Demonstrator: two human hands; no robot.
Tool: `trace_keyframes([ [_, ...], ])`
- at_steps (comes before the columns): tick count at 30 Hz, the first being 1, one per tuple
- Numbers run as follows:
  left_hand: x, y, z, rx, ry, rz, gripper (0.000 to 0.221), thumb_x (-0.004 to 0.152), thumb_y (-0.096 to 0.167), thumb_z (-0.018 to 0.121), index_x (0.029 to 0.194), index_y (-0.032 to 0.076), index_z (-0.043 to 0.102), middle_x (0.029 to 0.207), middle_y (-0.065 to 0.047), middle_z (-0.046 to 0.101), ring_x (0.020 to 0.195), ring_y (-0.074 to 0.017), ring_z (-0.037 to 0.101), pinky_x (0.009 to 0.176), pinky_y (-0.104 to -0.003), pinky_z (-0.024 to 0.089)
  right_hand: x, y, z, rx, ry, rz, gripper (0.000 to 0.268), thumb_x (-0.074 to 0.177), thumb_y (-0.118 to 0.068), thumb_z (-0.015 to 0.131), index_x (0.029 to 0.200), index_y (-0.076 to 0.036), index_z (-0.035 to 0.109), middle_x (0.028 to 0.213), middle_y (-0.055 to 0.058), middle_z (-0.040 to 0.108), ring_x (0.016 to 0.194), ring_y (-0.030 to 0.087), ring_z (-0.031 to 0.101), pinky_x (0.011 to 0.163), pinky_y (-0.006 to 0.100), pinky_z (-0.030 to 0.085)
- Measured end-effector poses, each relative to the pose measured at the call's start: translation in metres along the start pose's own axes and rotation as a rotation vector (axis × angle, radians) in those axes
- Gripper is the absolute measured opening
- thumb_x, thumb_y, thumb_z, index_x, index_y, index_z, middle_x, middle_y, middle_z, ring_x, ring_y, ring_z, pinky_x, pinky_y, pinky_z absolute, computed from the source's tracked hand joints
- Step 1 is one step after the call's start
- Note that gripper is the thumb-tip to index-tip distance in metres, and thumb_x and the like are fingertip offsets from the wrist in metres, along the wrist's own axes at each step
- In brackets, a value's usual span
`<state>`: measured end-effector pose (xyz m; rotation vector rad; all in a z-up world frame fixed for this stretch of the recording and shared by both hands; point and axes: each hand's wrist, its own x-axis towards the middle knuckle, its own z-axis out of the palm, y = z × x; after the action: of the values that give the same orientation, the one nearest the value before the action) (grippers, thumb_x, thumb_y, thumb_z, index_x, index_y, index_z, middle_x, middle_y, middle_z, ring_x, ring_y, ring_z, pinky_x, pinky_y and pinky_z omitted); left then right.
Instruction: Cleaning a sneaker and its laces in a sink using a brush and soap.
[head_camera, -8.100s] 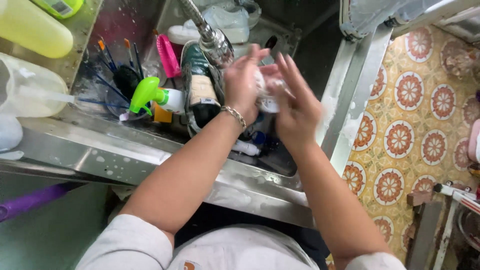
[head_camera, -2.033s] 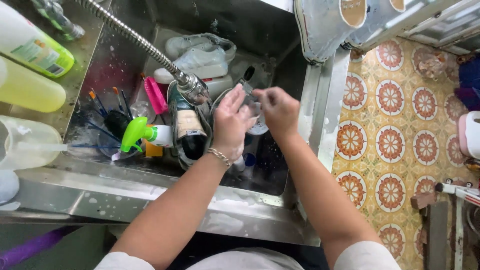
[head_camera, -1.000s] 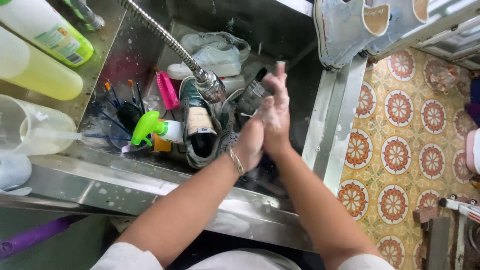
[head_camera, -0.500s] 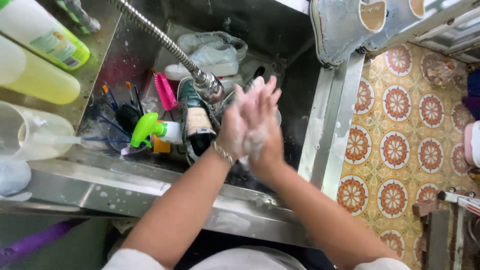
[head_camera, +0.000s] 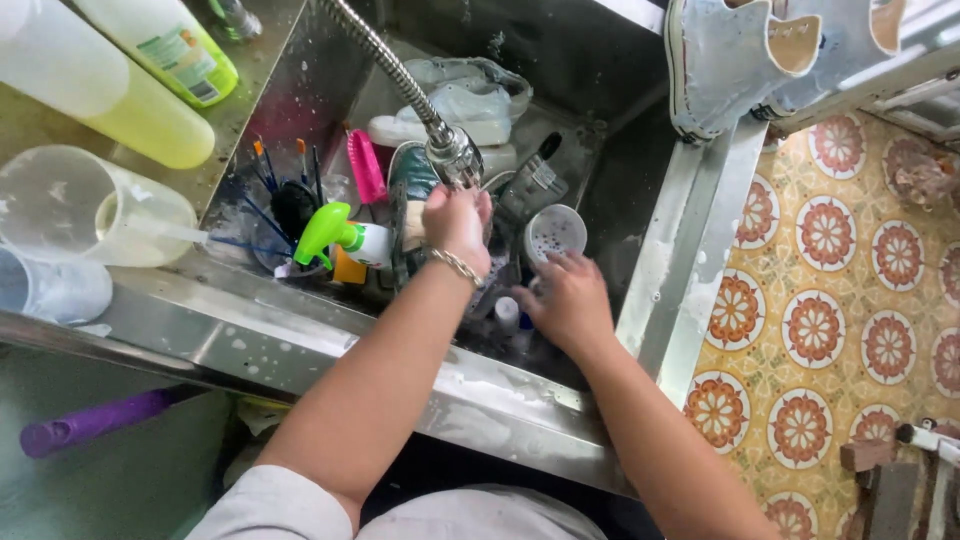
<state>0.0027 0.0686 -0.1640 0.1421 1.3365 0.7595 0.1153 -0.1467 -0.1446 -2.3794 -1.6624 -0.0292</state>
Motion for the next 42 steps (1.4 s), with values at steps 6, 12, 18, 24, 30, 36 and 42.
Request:
trace_keyframes([
  [6, 0.071, -0.004, 0.019, -0.199, -0.082, 0.041, 0.063, 0.126, 0.007, 0.049, 0.186, 0.023, 0.035, 0.11, -0.019, 0.072, 0.055, -0.0163, 0.064, 0.048, -0.024, 0.05, 0.096, -0.099, -0.025, 0.785, -0.1, 0.209, 0.024, 0.114, -0.031, 0.087, 0.136, -0.026, 0.095, 0.129, 0.001, 0.096, 0.129, 0.027, 0.088, 0.113, 0.044, 0.068],
  [12, -0.08, 0.115, -0.007, 0.289, 0.172, 0.527, 0.073, 0.121, 0.074, 0.059, 0.089, 0.011, 0.08, 0.066, -0.001, 0.066, 0.058, -0.0135, 0.063, 0.062, -0.032, 0.054, 0.176, -0.135, 0.081, 0.768, -0.334, 0.429, 0.046, 0.105, -0.001, 0.059, 0.133, 0.0, 0.096, 0.123, 0.026, 0.095, 0.132, 0.04, 0.09, 0.118, 0.047, 0.07],
  [18, -0.131, 0.111, -0.075, 1.157, 0.023, 0.609, 0.046, 0.118, 0.054, 0.068, 0.107, 0.011, 0.081, 0.111, -0.02, 0.085, 0.124, -0.0475, 0.083, 0.11, -0.063, 0.066, 0.21, -0.175, 0.017, 1.93, -0.258, 1.389, 0.04, 0.101, -0.042, 0.077, 0.095, -0.003, 0.071, 0.07, 0.013, 0.072, 0.049, 0.02, 0.069, 0.046, 0.025, 0.056],
  [24, -0.105, 0.067, -0.094, 1.828, -0.269, 0.352, 0.05, 0.106, 0.046, 0.069, 0.125, 0.007, 0.095, 0.137, -0.021, 0.091, 0.141, -0.0406, 0.084, 0.116, -0.059, 0.071, 0.164, -0.154, -0.089, 0.917, -0.38, 0.969, 0.124, 0.091, -0.107, 0.053, 0.148, -0.002, 0.09, 0.161, 0.024, 0.084, 0.166, 0.039, 0.069, 0.142, 0.051, 0.048],
  [30, 0.029, 0.0, -0.087, 2.167, -0.494, 0.288, 0.059, 0.101, 0.033, 0.087, 0.145, -0.006, 0.085, 0.153, -0.032, 0.083, 0.152, -0.0517, 0.076, 0.12, -0.071, 0.065, 0.112, -0.093, -0.05, 1.408, -0.395, 0.825, 0.054, 0.115, -0.061, 0.086, 0.089, -0.018, 0.069, 0.076, -0.002, 0.061, 0.063, 0.012, 0.056, 0.054, 0.026, 0.039],
  [36, -0.146, 0.113, -0.074, 1.472, -0.182, 0.316, 0.062, 0.107, 0.029, 0.089, 0.157, -0.006, 0.076, 0.166, -0.028, 0.078, 0.164, -0.044, 0.068, 0.14, -0.062, 0.053, 0.104, -0.081, -0.047, 1.369, -0.315, 0.832, 0.03, 0.121, -0.037, 0.084, 0.113, -0.009, 0.078, 0.086, 0.005, 0.067, 0.069, 0.014, 0.061, 0.054, 0.026, 0.052],
  [42, -0.168, 0.138, -0.095, 0.138, -0.194, 0.161, 0.055, 0.091, -0.005, 0.09, 0.146, -0.008, 0.082, 0.14, -0.028, 0.089, 0.128, -0.0424, 0.088, 0.113, -0.052, 0.073, 0.114, -0.118, -0.111, 1.533, -0.545, 0.909, 0.09, 0.124, -0.047, 0.07, 0.192, -0.002, 0.033, 0.175, 0.035, 0.059, 0.161, 0.053, 0.067, 0.123, 0.076, 0.061],
])
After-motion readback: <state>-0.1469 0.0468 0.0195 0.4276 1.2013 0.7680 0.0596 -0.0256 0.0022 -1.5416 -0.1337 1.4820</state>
